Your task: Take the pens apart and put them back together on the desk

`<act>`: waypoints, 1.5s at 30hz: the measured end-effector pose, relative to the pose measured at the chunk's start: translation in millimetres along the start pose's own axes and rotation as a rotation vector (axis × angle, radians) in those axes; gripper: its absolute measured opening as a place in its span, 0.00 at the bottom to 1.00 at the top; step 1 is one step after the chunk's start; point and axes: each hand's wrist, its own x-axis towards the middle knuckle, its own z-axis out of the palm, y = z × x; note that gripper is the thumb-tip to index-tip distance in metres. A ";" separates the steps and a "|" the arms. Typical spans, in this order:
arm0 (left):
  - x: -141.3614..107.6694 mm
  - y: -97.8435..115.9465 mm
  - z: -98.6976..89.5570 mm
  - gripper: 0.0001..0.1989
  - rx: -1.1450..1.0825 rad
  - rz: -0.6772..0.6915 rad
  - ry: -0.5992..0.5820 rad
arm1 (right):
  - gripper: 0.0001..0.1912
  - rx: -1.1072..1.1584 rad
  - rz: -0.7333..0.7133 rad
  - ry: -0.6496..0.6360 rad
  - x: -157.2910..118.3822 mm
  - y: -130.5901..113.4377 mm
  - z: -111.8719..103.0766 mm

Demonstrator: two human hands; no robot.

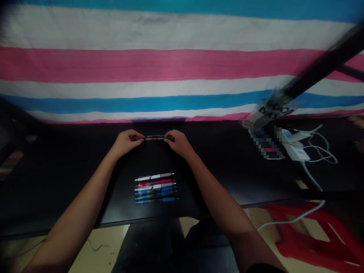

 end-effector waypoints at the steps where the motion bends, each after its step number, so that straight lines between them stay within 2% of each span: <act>1: 0.1 -0.6 0.3 0.10 0.019 0.015 -0.001 | 0.02 -0.018 -0.018 0.003 -0.1 0.8 0.0; 16: 1.1 -4.6 -0.3 0.06 0.092 0.055 -0.056 | 0.03 -0.125 -0.056 -0.020 -0.3 2.0 -0.2; 22: -0.3 -4.9 3.6 0.15 0.208 0.149 0.040 | 0.05 -0.119 -0.064 -0.036 -1.1 -0.5 0.3; 25: -0.8 -4.8 7.8 0.19 0.259 0.206 0.019 | 0.05 -0.143 -0.066 -0.047 -1.5 -0.5 1.4; 29: -0.8 -4.0 10.8 0.16 0.281 0.221 -0.041 | 0.04 -0.158 -0.070 -0.047 -2.0 -0.5 2.7; 37: -0.2 -2.5 9.6 0.15 0.287 0.206 -0.040 | 0.04 -0.147 -0.069 -0.041 -2.2 -1.8 1.3; 42: -6.1 13.0 10.8 0.13 0.253 0.266 0.016 | 0.03 -0.120 -0.099 0.029 -2.6 -6.9 0.6; 45: -16.8 34.2 19.3 0.07 0.202 0.328 -0.047 | 0.03 -0.124 -0.108 0.072 -2.2 -9.1 0.2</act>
